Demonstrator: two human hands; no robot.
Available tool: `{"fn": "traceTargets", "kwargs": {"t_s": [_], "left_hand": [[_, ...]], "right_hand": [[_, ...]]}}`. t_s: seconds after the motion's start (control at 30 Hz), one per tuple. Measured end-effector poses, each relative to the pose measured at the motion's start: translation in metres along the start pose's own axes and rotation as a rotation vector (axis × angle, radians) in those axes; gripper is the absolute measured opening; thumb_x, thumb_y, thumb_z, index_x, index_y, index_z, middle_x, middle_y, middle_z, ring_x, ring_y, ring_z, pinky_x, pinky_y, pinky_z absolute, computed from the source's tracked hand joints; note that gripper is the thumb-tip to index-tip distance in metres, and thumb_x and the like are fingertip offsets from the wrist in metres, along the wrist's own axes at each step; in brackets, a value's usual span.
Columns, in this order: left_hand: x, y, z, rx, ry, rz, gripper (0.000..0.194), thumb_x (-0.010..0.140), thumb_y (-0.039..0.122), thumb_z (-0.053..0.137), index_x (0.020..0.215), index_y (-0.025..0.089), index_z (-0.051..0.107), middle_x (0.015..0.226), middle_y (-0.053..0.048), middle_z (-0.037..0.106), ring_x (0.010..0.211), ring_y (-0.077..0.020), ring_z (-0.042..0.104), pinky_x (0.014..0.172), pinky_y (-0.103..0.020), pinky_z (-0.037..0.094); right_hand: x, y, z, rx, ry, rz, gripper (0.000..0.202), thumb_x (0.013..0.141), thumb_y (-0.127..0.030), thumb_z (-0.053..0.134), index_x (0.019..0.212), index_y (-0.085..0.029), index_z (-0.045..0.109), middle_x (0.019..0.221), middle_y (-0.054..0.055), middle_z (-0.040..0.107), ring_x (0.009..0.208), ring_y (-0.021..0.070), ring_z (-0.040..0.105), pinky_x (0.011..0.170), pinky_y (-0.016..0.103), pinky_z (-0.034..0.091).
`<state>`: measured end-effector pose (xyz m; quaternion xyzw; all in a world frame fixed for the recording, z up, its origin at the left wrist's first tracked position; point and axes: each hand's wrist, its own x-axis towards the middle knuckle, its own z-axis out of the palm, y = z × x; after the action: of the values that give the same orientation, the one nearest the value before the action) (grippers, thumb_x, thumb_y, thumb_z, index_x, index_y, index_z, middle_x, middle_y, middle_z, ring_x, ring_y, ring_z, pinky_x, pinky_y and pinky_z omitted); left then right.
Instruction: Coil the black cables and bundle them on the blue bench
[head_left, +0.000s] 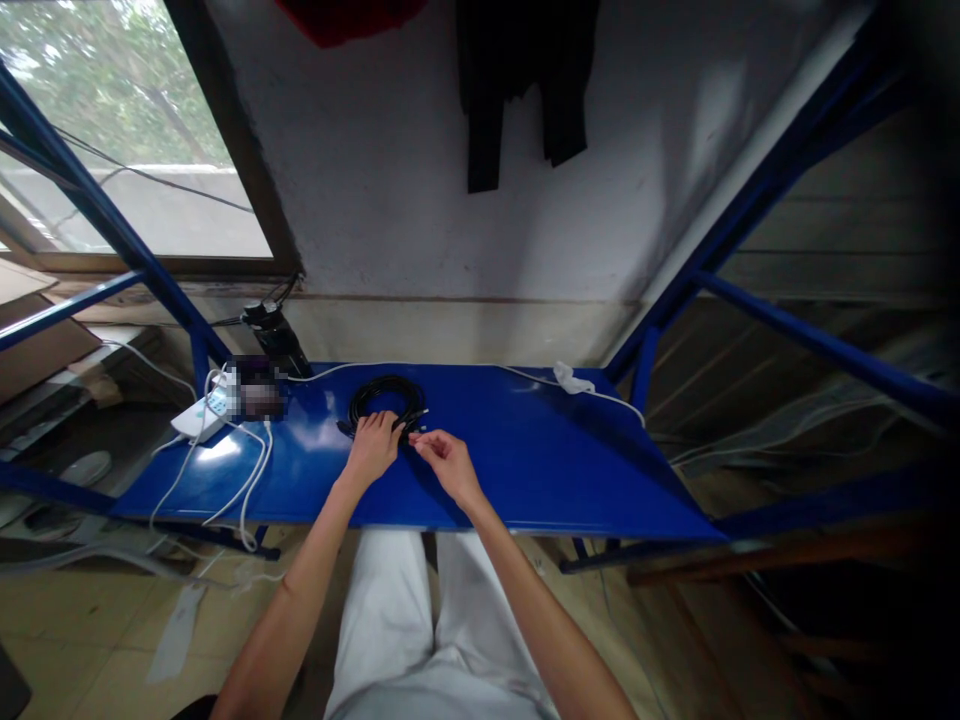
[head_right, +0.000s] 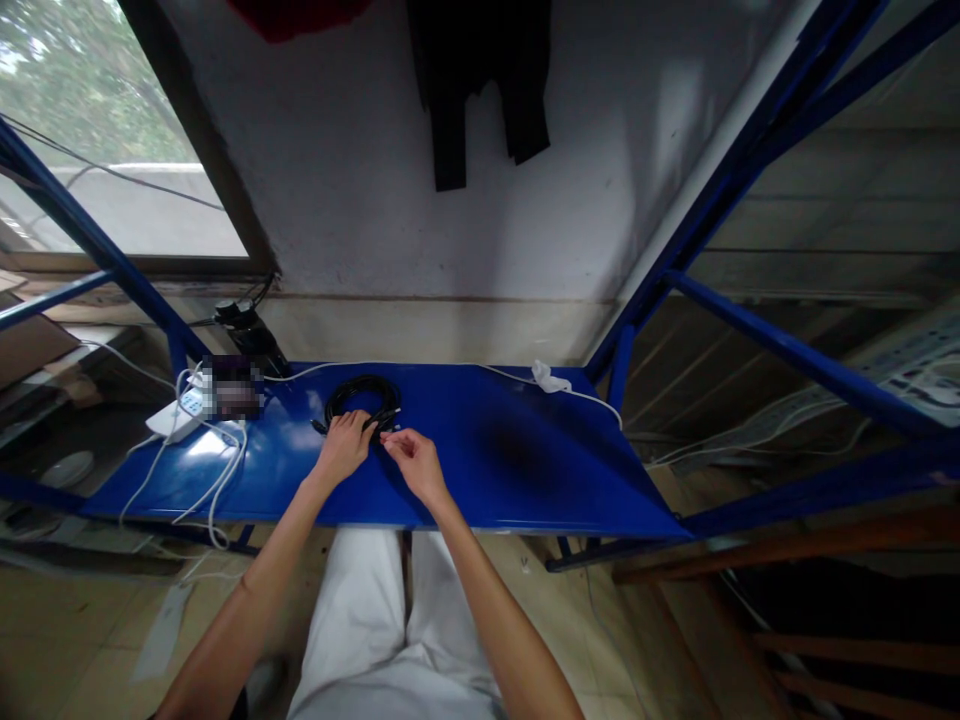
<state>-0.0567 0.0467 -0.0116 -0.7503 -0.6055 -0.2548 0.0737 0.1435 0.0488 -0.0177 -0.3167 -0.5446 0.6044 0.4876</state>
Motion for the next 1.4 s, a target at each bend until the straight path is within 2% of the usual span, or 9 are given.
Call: {"fn": "traceTargets", "kwargs": {"t_s": [0.1,0.23,0.4,0.6,0.77,0.87,1.1,1.4], "left_hand": [[0.016,0.023,0.016,-0.069,-0.002,-0.022,0.019,0.112,0.031,0.046,0.108,0.021,0.062,0.104,-0.013,0.072,0.104,-0.0308,0.067,0.095,-0.045,0.045],[0.043,0.057,0.032,-0.161,-0.006,-0.074,0.02,0.112,0.032,0.048,0.107,0.02,0.063,0.105,-0.013,0.072,0.106,-0.0312,0.066,0.096,-0.046,0.044],[0.057,0.084,0.044,-0.35,0.099,-0.138,0.016,0.111,0.031,0.053,0.111,0.021,0.065,0.124,-0.013,0.069,0.116,-0.0301,0.061,0.101,-0.047,0.045],[0.048,0.083,0.045,-0.464,0.126,-0.124,0.016,0.104,0.029,0.063,0.118,0.023,0.068,0.122,-0.012,0.07,0.117,-0.0304,0.064,0.103,-0.049,0.047],[0.046,0.082,0.04,-0.485,0.129,-0.094,0.019,0.1,0.03,0.067,0.117,0.024,0.073,0.119,-0.011,0.071,0.116,-0.0297,0.066,0.104,-0.05,0.047],[0.045,0.083,0.036,-0.47,0.115,-0.093,0.02,0.101,0.031,0.066,0.117,0.024,0.076,0.117,-0.011,0.072,0.114,-0.0303,0.066,0.102,-0.05,0.047],[0.044,0.082,0.032,-0.5,0.086,-0.065,0.034,0.106,0.031,0.061,0.137,0.027,0.074,0.116,-0.009,0.075,0.118,-0.0281,0.063,0.103,-0.048,0.046],[0.048,0.079,0.033,-0.565,0.109,-0.125,0.032,0.112,0.031,0.05,0.13,0.028,0.077,0.126,-0.009,0.076,0.122,-0.0264,0.069,0.108,-0.049,0.048]], "right_hand": [[0.008,-0.001,-0.016,-0.033,0.041,-0.011,0.032,0.085,-0.056,0.084,0.092,-0.025,0.077,0.117,0.01,0.084,0.115,0.0282,0.079,0.108,0.046,0.059],[0.021,-0.007,-0.044,-0.07,0.16,-0.035,0.034,0.082,-0.057,0.086,0.089,-0.024,0.077,0.109,0.009,0.084,0.107,0.0286,0.08,0.104,0.046,0.06],[0.029,-0.018,-0.068,-0.106,0.22,-0.103,0.031,0.086,-0.054,0.083,0.092,-0.024,0.076,0.115,0.01,0.083,0.114,0.0285,0.077,0.111,0.047,0.056],[0.026,-0.015,-0.068,-0.155,0.203,-0.16,0.028,0.089,-0.052,0.081,0.095,-0.025,0.078,0.121,0.01,0.08,0.114,0.0279,0.075,0.109,0.044,0.057],[0.024,-0.014,-0.069,-0.172,0.22,-0.136,0.026,0.088,-0.051,0.083,0.094,-0.025,0.079,0.113,0.008,0.08,0.108,0.0282,0.075,0.107,0.045,0.057],[0.024,-0.017,-0.069,-0.181,0.235,-0.112,0.028,0.086,-0.052,0.084,0.094,-0.025,0.08,0.107,0.007,0.081,0.103,0.0277,0.076,0.104,0.044,0.058],[0.026,-0.017,-0.068,-0.159,0.261,-0.072,0.029,0.082,-0.051,0.088,0.094,-0.025,0.083,0.099,0.006,0.083,0.093,0.0264,0.076,0.095,0.042,0.059],[0.035,-0.016,-0.054,-0.141,0.32,-0.079,0.03,0.079,-0.052,0.089,0.093,-0.025,0.084,0.098,0.006,0.083,0.092,0.0264,0.076,0.093,0.042,0.06]]}}
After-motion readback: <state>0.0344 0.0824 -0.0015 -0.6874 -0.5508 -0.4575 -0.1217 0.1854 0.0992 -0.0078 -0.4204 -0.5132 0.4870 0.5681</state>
